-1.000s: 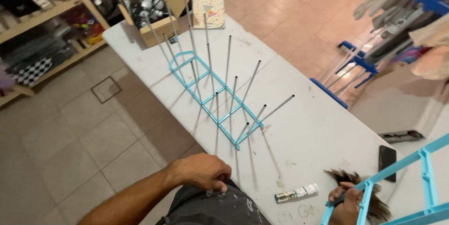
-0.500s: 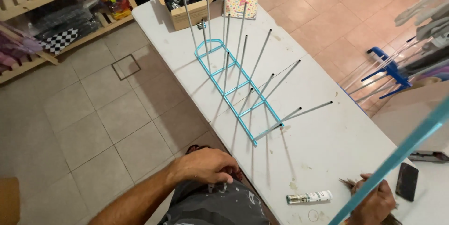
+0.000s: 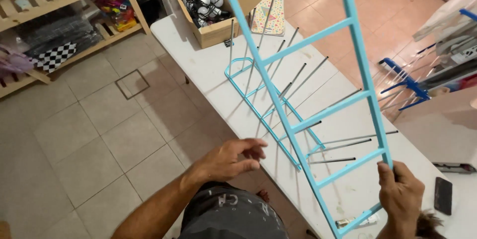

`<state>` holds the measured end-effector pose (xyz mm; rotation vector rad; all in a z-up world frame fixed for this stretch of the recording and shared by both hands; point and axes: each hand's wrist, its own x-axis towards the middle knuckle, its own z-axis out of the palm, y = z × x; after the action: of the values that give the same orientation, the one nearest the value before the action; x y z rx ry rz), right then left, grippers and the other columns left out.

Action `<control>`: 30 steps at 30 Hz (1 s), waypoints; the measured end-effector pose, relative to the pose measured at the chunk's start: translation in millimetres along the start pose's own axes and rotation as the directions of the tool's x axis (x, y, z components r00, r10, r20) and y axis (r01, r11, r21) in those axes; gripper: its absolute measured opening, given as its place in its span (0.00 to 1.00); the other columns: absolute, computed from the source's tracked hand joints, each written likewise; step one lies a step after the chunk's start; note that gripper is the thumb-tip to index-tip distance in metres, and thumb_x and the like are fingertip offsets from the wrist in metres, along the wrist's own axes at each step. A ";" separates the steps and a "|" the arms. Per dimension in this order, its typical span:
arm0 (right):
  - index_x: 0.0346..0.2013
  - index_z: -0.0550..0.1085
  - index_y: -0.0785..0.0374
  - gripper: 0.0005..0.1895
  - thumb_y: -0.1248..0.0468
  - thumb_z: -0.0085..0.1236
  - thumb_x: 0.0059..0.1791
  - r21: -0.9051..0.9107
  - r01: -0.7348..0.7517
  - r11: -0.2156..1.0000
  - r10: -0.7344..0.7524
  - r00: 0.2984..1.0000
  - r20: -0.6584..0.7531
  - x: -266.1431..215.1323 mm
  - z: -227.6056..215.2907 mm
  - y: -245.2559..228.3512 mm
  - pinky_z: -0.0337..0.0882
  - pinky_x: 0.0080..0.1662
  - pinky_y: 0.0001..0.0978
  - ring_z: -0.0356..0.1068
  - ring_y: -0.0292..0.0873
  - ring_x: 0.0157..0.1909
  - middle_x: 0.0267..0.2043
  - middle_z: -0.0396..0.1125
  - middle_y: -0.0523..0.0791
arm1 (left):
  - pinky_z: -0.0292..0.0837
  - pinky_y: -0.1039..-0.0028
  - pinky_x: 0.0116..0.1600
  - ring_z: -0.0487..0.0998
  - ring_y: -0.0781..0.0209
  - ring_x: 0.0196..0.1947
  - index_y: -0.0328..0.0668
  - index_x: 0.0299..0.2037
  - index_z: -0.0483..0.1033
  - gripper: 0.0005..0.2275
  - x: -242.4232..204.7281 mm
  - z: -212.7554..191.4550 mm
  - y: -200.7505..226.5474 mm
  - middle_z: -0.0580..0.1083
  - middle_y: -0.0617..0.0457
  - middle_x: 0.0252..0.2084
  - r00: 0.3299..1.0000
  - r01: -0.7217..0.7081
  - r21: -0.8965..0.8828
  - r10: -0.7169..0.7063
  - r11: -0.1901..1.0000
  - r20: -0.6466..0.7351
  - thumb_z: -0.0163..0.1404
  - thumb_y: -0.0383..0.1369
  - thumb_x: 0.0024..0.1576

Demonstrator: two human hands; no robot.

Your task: Assembling a multi-tier storage rack by manually inserting metal rods into plastic side frames on a work table.

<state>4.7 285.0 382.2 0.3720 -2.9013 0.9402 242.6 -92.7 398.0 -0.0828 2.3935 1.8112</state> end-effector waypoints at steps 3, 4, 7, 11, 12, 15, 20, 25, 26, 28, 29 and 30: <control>0.43 0.79 0.64 0.18 0.52 0.55 0.60 -0.042 0.055 0.998 -0.052 0.997 0.063 11.7 11.5 -44.3 0.63 0.38 0.39 0.63 0.43 0.32 0.25 0.65 0.45 | 0.82 0.67 0.53 0.81 0.55 0.50 0.41 0.66 0.65 0.34 16.0 -26.4 -20.9 0.77 0.47 0.53 0.978 -0.199 -0.286 0.170 0.937 -0.123 0.46 0.58 0.56; 0.40 0.78 0.64 0.19 0.50 0.54 0.60 -0.094 0.080 0.992 -0.068 0.990 0.123 13.4 13.7 -58.2 0.64 0.37 0.38 0.63 0.43 0.30 0.24 0.66 0.45 | 0.80 0.68 0.48 0.82 0.56 0.46 0.38 0.67 0.63 0.31 22.9 -32.4 -29.7 0.78 0.48 0.46 0.958 -0.281 -0.386 0.235 0.879 -0.163 0.45 0.54 0.60; 0.36 0.77 0.62 0.19 0.49 0.53 0.58 -0.214 0.133 0.968 -0.088 0.974 0.209 18.2 15.5 -89.9 0.65 0.37 0.38 0.65 0.44 0.28 0.23 0.67 0.44 | 0.79 0.71 0.37 0.83 0.54 0.36 0.35 0.60 0.66 0.23 36.8 -51.4 -32.8 0.79 0.44 0.39 0.932 -0.361 -0.540 0.278 0.760 -0.232 0.43 0.47 0.66; 0.50 0.81 0.52 0.21 0.43 0.52 0.55 -0.530 0.182 0.828 -0.046 0.965 0.259 45.6 9.5 -127.9 0.70 0.42 0.47 0.76 0.58 0.42 0.37 0.78 0.51 | 0.85 0.65 0.34 0.84 0.46 0.29 0.35 0.44 0.72 0.12 54.8 -72.4 -11.4 0.81 0.37 0.38 0.946 -0.318 -0.680 0.170 0.661 -0.277 0.44 0.38 0.66; 0.50 0.81 0.52 0.21 0.43 0.52 0.55 -0.534 0.180 0.826 -0.043 0.965 0.259 55.3 6.4 -137.8 0.70 0.42 0.47 0.76 0.58 0.42 0.37 0.78 0.51 | 0.85 0.65 0.34 0.84 0.46 0.29 0.35 0.44 0.72 0.12 62.0 -72.2 -4.8 0.81 0.37 0.38 0.946 -0.316 -0.683 0.170 0.658 -0.275 0.44 0.38 0.66; 0.59 0.73 0.48 0.23 0.44 0.49 0.54 -0.617 0.315 0.721 -0.145 0.939 0.311 92.6 -1.5 -164.9 0.72 0.46 0.61 0.74 0.72 0.49 0.45 0.77 0.57 | 0.84 0.64 0.33 0.83 0.45 0.29 0.37 0.39 0.70 0.12 87.5 -72.6 9.3 0.80 0.40 0.37 0.946 -0.323 -0.739 0.186 0.592 -0.264 0.46 0.39 0.66; 0.62 0.69 0.57 0.24 0.54 0.41 0.54 -0.525 0.474 0.707 -0.151 0.826 0.543 167.8 -18.5 -232.6 0.69 0.54 0.53 0.73 0.62 0.55 0.58 0.72 0.55 | 0.84 0.62 0.33 0.83 0.42 0.29 0.36 0.42 0.69 0.12 134.0 -81.8 12.7 0.80 0.35 0.38 0.886 -0.463 -0.702 0.257 0.541 -0.386 0.46 0.40 0.66; 0.68 0.65 0.57 0.32 0.43 0.38 0.55 -0.482 0.523 0.703 -0.219 0.804 0.553 202.7 -0.1 -340.6 0.70 0.56 0.55 0.71 0.55 0.60 0.60 0.72 0.49 | 0.84 0.66 0.35 0.83 0.47 0.31 0.35 0.41 0.70 0.14 160.2 -81.8 31.7 0.80 0.39 0.39 0.886 -0.464 -0.651 0.328 0.600 -0.329 0.45 0.41 0.67; 0.72 0.60 0.60 0.35 0.43 0.35 0.56 -0.461 0.562 0.687 -0.257 0.781 0.570 207.2 6.8 -357.2 0.72 0.55 0.59 0.70 0.57 0.60 0.63 0.68 0.53 | 0.84 0.66 0.37 0.83 0.49 0.30 0.32 0.39 0.70 0.14 164.5 -78.2 37.5 0.80 0.39 0.38 0.910 -0.414 -0.667 0.311 0.620 -0.275 0.45 0.38 0.67; 0.67 0.64 0.64 0.31 0.44 0.36 0.59 -0.389 0.607 0.693 -0.362 0.760 0.540 225.0 26.3 -383.3 0.72 0.52 0.58 0.70 0.59 0.57 0.59 0.69 0.57 | 0.85 0.65 0.38 0.83 0.48 0.31 0.33 0.38 0.70 0.13 177.4 -72.6 43.3 0.80 0.39 0.37 0.918 -0.391 -0.680 0.313 0.621 -0.243 0.45 0.38 0.66; 0.62 0.68 0.68 0.29 0.45 0.37 0.61 -0.312 0.652 0.691 -0.464 0.731 0.500 233.0 36.9 -395.4 0.72 0.49 0.58 0.71 0.62 0.54 0.56 0.69 0.62 | 0.85 0.64 0.38 0.83 0.48 0.32 0.33 0.38 0.69 0.13 182.4 -69.3 45.6 0.80 0.39 0.36 0.927 -0.366 -0.689 0.309 0.625 -0.212 0.46 0.38 0.66; 0.62 0.68 0.68 0.29 0.45 0.37 0.61 -0.315 0.647 0.694 -0.455 0.734 0.504 243.5 47.3 -402.8 0.72 0.49 0.58 0.71 0.62 0.54 0.56 0.69 0.62 | 0.85 0.64 0.38 0.83 0.48 0.32 0.33 0.38 0.69 0.13 184.0 -69.6 50.9 0.80 0.39 0.36 0.929 -0.359 -0.696 0.306 0.622 -0.206 0.46 0.38 0.66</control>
<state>-130.2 -108.9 607.0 1.4434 -2.8631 0.0361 48.9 -138.3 438.6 0.2485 1.6174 2.8822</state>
